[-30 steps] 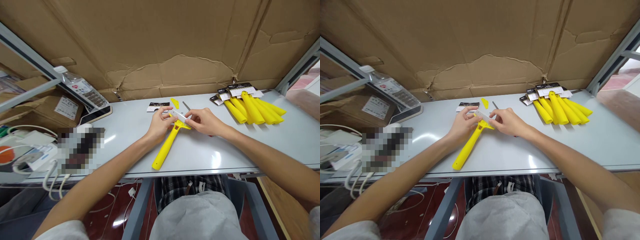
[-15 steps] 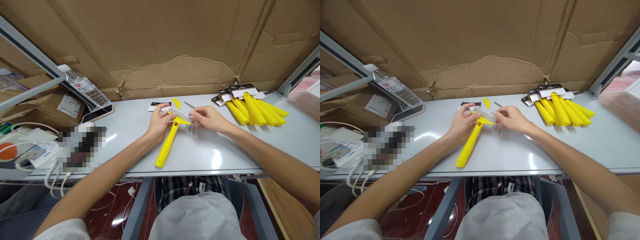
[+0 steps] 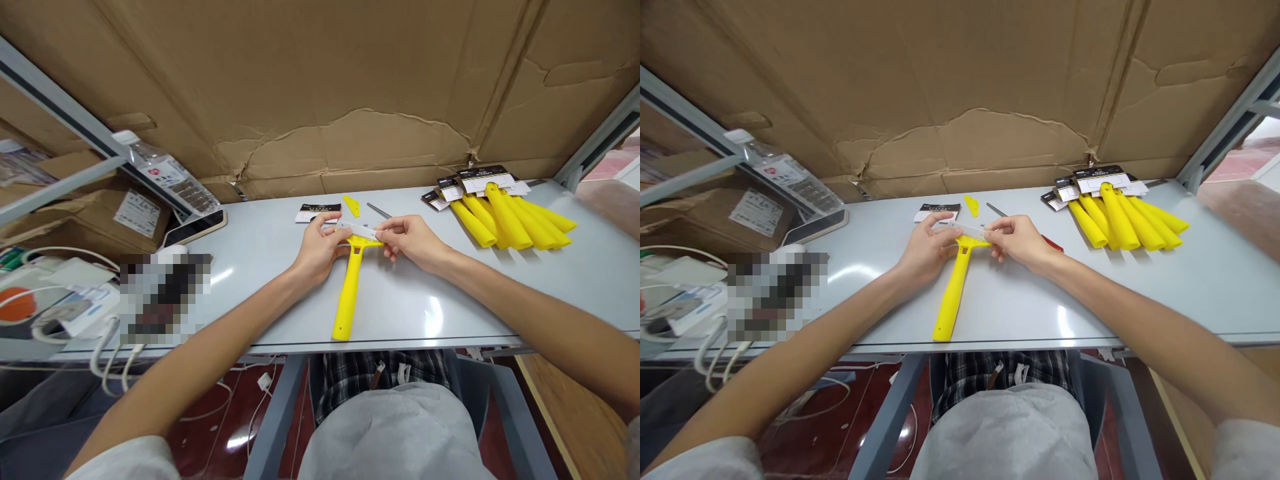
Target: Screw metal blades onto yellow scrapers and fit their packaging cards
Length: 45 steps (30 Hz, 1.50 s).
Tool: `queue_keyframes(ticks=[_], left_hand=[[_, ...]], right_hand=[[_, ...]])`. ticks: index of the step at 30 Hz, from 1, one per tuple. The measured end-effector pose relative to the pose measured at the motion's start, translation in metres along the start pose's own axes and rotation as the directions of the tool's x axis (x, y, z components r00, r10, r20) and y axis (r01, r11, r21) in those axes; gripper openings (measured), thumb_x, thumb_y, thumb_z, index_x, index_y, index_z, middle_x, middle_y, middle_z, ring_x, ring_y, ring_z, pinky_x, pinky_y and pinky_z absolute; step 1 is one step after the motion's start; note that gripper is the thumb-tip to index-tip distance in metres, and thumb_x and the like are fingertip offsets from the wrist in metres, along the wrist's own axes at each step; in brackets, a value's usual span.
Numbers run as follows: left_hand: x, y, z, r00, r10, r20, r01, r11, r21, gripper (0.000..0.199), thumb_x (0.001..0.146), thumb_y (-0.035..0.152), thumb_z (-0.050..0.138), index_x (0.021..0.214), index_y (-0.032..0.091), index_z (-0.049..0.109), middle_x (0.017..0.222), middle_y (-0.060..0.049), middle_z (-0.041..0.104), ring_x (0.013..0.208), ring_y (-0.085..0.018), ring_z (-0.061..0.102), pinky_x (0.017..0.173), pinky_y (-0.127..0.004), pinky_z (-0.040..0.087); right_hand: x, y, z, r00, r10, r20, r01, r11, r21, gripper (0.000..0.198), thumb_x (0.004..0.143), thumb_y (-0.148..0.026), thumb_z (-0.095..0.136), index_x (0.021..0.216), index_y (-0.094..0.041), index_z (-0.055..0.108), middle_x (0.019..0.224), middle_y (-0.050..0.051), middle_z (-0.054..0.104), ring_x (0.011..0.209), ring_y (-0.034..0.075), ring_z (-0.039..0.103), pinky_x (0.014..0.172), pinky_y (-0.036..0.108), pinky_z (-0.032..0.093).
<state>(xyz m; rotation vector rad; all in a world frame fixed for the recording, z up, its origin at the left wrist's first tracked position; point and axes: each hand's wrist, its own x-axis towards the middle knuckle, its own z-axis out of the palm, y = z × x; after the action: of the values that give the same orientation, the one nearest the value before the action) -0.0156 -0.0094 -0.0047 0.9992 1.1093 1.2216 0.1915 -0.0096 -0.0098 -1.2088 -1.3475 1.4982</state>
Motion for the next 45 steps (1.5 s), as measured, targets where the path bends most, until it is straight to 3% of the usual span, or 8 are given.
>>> queue_keyframes(ticks=[3, 9, 16, 23, 27, 33, 40, 45], left_hand=[[0.001, -0.002, -0.001, 0.999, 0.035, -0.014, -0.035, 0.999, 0.017, 0.053, 0.074, 0.015, 0.082, 0.118, 0.021, 0.053, 0.089, -0.003, 0.077, 0.073, -0.018, 0.074, 0.069, -0.032, 0.059], [0.002, -0.005, -0.003, 0.998, 0.067, -0.014, -0.066, 0.997, 0.028, 0.052, 0.073, 0.015, 0.082, 0.116, 0.022, 0.053, 0.088, -0.003, 0.075, 0.074, -0.019, 0.074, 0.072, -0.034, 0.06], [0.002, -0.001, -0.004, 0.998, -0.046, 0.048, 0.048, 0.998, -0.036, 0.046, 0.072, 0.013, 0.075, 0.114, 0.021, 0.057, 0.09, -0.003, 0.076, 0.08, -0.02, 0.076, 0.076, -0.038, 0.066], [0.006, -0.002, -0.007, 0.997, -0.031, 0.075, 0.031, 1.0, -0.001, 0.048, 0.075, 0.011, 0.079, 0.116, 0.02, 0.056, 0.088, -0.004, 0.076, 0.081, -0.02, 0.077, 0.079, -0.041, 0.068], [0.007, -0.002, -0.007, 0.996, -0.035, 0.084, 0.033, 0.999, 0.019, 0.045, 0.077, 0.008, 0.077, 0.116, 0.019, 0.056, 0.085, -0.006, 0.076, 0.081, -0.021, 0.078, 0.074, -0.036, 0.067], [0.007, 0.0, -0.008, 0.996, -0.042, 0.079, 0.04, 0.999, 0.023, 0.045, 0.079, 0.006, 0.075, 0.118, 0.019, 0.055, 0.086, -0.006, 0.077, 0.079, -0.02, 0.078, 0.074, -0.033, 0.066], [0.008, -0.002, -0.006, 0.986, -0.129, 0.106, 0.132, 0.991, -0.021, 0.039, 0.085, 0.008, 0.07, 0.121, 0.02, 0.06, 0.099, -0.008, 0.078, 0.086, -0.022, 0.08, 0.09, -0.041, 0.068], [0.013, 0.001, -0.01, 0.988, -0.117, 0.101, 0.119, 0.993, -0.023, 0.037, 0.086, 0.01, 0.068, 0.121, 0.021, 0.063, 0.102, -0.009, 0.078, 0.088, -0.023, 0.08, 0.096, -0.047, 0.067]], right_hand=[[-0.001, 0.0, 0.002, 0.999, 0.014, -0.029, -0.013, 0.999, 0.04, 0.032, 0.089, -0.029, 0.082, 0.112, -0.014, 0.066, 0.078, 0.006, 0.071, 0.062, 0.011, 0.065, 0.053, 0.023, 0.055], [0.003, 0.006, 0.001, 0.997, 0.049, 0.061, -0.057, 0.988, 0.141, 0.03, 0.088, -0.025, 0.081, 0.11, -0.011, 0.067, 0.104, 0.015, 0.076, 0.072, 0.013, 0.071, 0.057, 0.025, 0.058], [0.002, 0.002, 0.001, 0.998, 0.042, -0.042, -0.035, 0.987, 0.157, 0.021, 0.085, -0.015, 0.076, 0.104, -0.009, 0.07, 0.091, 0.01, 0.072, 0.061, 0.008, 0.062, 0.052, 0.024, 0.052], [0.002, 0.0, 0.0, 0.994, 0.015, -0.108, 0.003, 0.987, 0.164, 0.038, 0.082, -0.011, 0.075, 0.118, -0.014, 0.064, 0.077, 0.002, 0.065, 0.059, 0.009, 0.061, 0.053, 0.023, 0.053], [0.003, 0.0, -0.001, 0.991, 0.052, -0.121, -0.03, 0.983, 0.181, 0.033, 0.085, -0.008, 0.07, 0.118, -0.012, 0.064, 0.082, 0.004, 0.067, 0.061, 0.009, 0.063, 0.054, 0.023, 0.053], [0.001, -0.004, -0.004, 0.995, 0.088, -0.041, -0.077, 0.972, 0.22, 0.016, 0.091, -0.009, 0.068, 0.107, -0.008, 0.068, 0.097, 0.013, 0.073, 0.068, 0.011, 0.069, 0.057, 0.023, 0.057], [0.003, -0.003, -0.006, 0.995, 0.058, -0.087, -0.037, 0.972, 0.23, 0.012, 0.088, -0.006, 0.068, 0.099, -0.006, 0.07, 0.093, 0.013, 0.072, 0.062, 0.01, 0.065, 0.055, 0.022, 0.055], [0.004, -0.005, -0.009, 0.991, 0.049, -0.122, -0.021, 0.976, 0.218, 0.011, 0.088, -0.006, 0.068, 0.099, -0.006, 0.07, 0.093, 0.013, 0.073, 0.06, 0.009, 0.063, 0.054, 0.023, 0.054]])
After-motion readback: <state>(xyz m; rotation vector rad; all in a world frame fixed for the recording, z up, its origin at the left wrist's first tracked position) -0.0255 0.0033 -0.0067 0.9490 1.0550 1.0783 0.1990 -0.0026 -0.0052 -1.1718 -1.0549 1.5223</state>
